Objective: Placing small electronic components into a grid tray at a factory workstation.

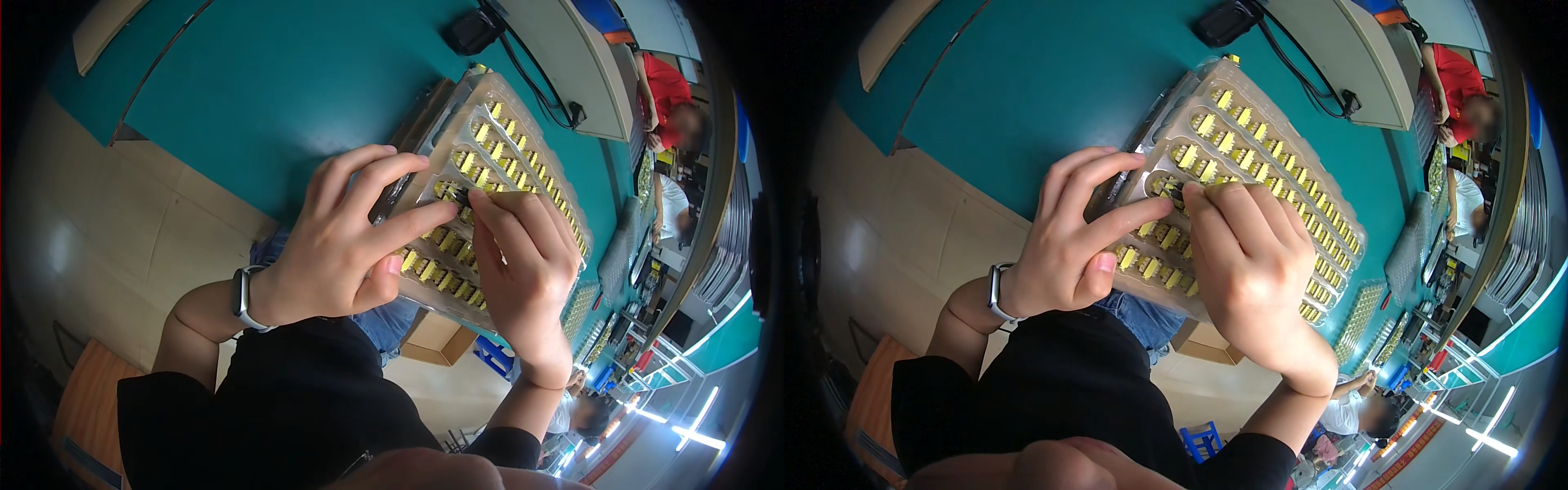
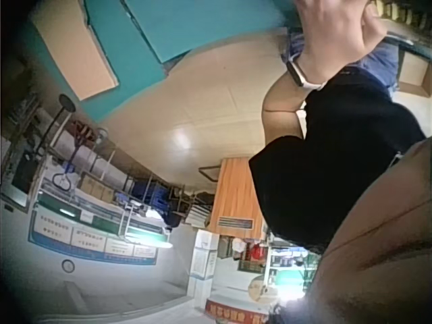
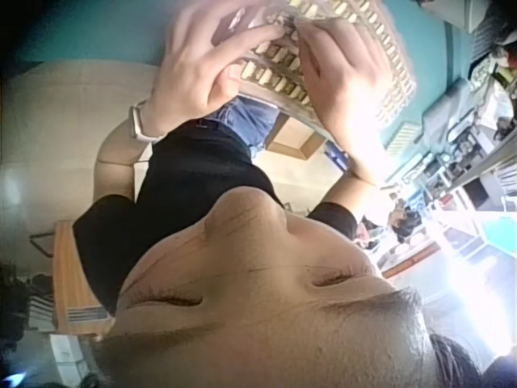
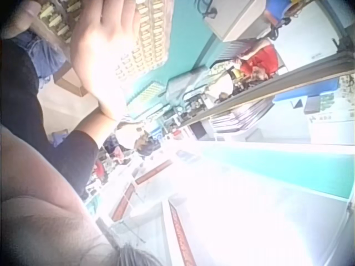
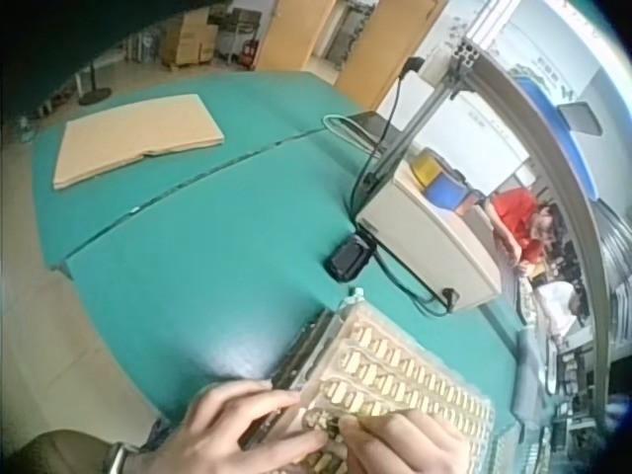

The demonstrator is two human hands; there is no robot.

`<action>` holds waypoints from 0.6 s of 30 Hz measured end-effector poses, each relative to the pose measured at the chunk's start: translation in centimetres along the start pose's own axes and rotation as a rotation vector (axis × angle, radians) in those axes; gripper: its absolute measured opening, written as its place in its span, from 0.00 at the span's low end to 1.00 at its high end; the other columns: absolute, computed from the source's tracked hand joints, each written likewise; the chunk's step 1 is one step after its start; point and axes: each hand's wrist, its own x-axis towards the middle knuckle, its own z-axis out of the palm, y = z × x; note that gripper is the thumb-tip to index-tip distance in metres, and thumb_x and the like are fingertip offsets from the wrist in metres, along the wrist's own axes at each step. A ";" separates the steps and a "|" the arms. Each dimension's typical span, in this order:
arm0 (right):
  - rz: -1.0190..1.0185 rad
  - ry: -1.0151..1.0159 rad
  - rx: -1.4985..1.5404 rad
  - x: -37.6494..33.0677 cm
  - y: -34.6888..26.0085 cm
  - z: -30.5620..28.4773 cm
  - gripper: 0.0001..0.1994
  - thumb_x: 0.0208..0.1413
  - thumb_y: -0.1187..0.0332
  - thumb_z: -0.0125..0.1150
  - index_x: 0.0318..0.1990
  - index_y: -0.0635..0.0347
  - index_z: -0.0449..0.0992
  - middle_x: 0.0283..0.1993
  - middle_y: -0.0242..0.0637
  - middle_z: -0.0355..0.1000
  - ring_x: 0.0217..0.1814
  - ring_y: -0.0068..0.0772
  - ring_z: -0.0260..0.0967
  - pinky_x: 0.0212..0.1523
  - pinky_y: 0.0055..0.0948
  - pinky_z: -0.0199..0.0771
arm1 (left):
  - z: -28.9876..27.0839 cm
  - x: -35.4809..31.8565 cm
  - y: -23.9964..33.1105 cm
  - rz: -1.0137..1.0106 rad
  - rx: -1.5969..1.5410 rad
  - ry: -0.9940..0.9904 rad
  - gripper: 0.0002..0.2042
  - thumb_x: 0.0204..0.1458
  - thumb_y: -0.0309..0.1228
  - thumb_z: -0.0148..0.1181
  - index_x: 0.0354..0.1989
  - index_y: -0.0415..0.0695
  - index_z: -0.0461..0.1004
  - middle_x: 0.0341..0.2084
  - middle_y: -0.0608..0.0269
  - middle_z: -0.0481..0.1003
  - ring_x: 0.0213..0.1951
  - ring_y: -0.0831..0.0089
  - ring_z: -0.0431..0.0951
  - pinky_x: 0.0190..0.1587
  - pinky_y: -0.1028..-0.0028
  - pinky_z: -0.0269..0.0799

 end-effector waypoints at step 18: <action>0.007 0.016 0.002 -0.2 -0.3 -0.1 0.18 0.42 0.79 0.70 0.45 0.69 0.81 0.36 0.38 0.73 0.36 0.36 0.74 0.36 0.34 0.74 | 0.1 -0.1 0.0 -0.006 -0.014 0.003 0.29 0.68 0.49 0.33 0.57 0.48 0.82 0.64 0.45 0.68 0.63 0.44 0.66 0.67 0.48 0.62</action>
